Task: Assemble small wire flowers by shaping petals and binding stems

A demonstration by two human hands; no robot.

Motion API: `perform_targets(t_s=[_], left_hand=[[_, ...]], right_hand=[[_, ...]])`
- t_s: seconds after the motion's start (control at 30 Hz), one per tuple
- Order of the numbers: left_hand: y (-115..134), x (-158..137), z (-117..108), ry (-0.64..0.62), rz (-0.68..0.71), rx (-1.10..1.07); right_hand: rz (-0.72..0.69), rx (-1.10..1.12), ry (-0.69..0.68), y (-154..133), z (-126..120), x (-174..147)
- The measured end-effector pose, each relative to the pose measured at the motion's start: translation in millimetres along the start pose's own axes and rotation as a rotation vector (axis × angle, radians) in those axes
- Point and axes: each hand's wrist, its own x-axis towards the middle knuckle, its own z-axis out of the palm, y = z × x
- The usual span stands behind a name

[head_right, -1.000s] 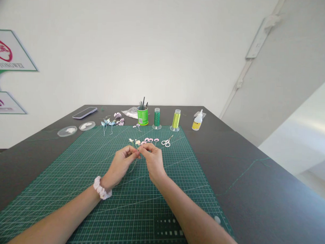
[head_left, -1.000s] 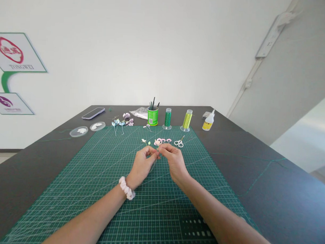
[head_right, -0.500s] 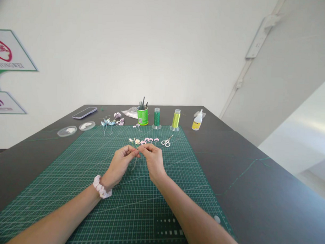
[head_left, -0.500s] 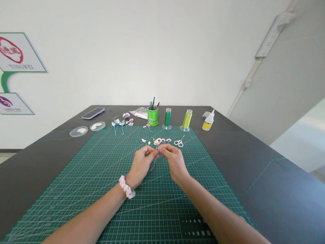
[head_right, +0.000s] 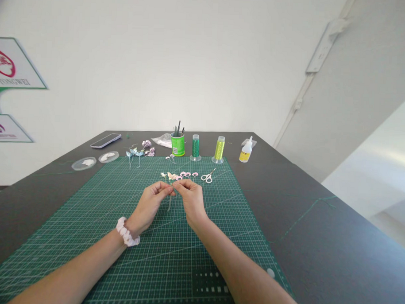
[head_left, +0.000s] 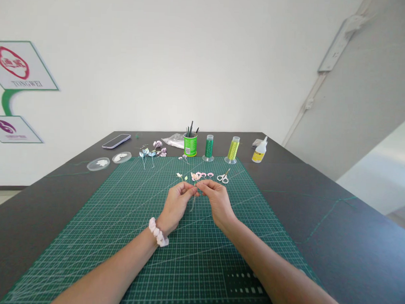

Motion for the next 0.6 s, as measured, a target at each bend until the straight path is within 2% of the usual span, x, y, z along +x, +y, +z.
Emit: perform_targets(t_s=[0.6], left_hand=[[-1.9,0.3,0.6,-0.034,-0.04,-0.067]], right_hand=[[0.001,0.003,-0.001,-0.4,-0.3,-0.1]])
